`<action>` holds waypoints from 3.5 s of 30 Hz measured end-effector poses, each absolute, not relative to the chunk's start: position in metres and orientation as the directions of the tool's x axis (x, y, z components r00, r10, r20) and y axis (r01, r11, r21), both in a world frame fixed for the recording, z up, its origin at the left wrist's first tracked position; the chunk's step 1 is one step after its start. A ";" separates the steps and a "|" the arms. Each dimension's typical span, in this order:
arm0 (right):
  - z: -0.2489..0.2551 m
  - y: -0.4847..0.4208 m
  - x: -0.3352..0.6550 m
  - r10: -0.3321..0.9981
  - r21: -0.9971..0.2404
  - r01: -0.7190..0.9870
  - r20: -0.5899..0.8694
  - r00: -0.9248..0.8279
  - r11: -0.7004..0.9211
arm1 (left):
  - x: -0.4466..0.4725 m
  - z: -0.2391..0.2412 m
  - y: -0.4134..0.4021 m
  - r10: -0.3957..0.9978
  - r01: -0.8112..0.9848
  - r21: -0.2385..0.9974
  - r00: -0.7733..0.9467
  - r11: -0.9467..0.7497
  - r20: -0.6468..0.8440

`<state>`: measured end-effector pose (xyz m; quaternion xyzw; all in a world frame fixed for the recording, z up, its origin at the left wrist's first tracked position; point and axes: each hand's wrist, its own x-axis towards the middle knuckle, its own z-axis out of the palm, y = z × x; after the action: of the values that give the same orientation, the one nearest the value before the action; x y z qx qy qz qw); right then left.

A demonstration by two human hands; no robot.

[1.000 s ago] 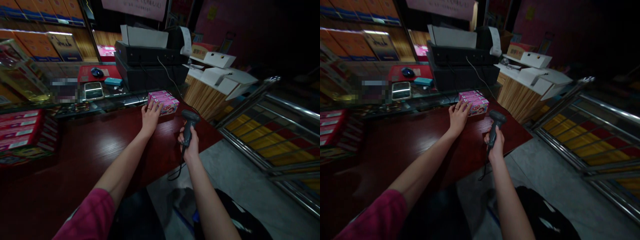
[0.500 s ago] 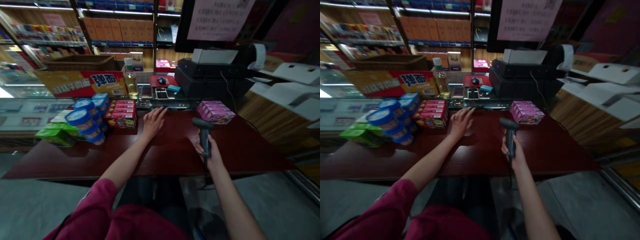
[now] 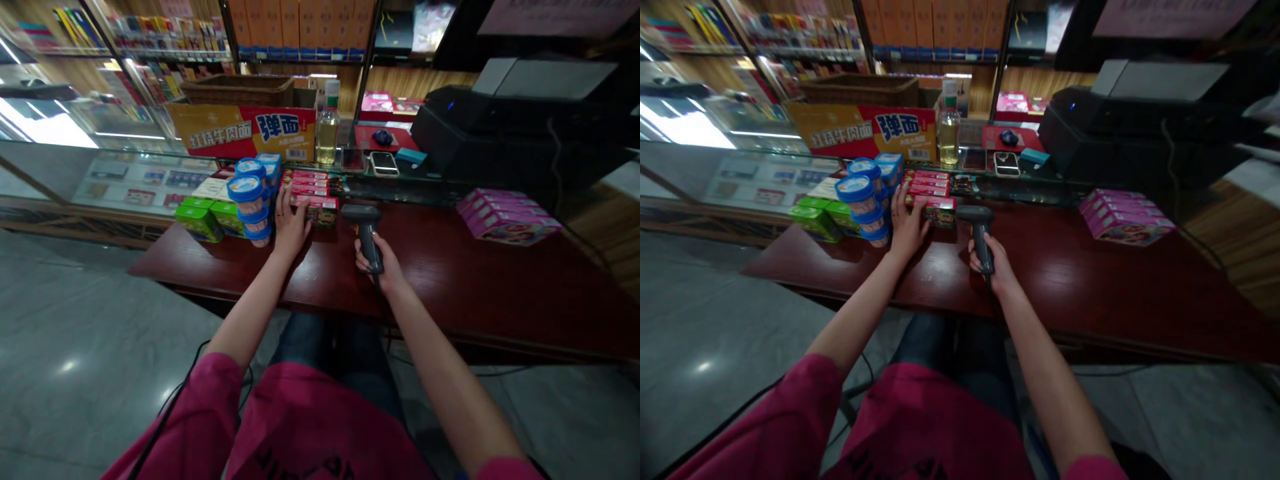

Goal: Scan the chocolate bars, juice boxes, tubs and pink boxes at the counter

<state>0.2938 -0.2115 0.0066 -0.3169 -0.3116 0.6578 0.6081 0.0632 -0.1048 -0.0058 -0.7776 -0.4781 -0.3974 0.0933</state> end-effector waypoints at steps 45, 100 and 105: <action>-0.002 -0.337 0.532 0.504 -0.825 -0.204 0.109 0.857 0.527 | 0.324 -0.013 -0.167 0.234 0.004 0.319 0.687 -0.948 0.688; 0.003 -0.200 0.320 0.985 -0.881 -0.453 0.076 0.157 0.141 | 0.075 0.001 -0.076 0.695 0.704 0.296 0.381 -0.646 0.610; 0.003 -0.203 0.319 0.981 -0.895 -0.410 0.129 0.141 0.177 | 0.074 -0.003 -0.073 0.668 0.684 0.303 0.360 -0.664 0.652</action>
<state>0.3189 -0.2031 0.0029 -0.3665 -0.3900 0.5265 0.6605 0.0743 -0.0731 -0.0029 -0.8245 -0.4098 -0.3900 0.0104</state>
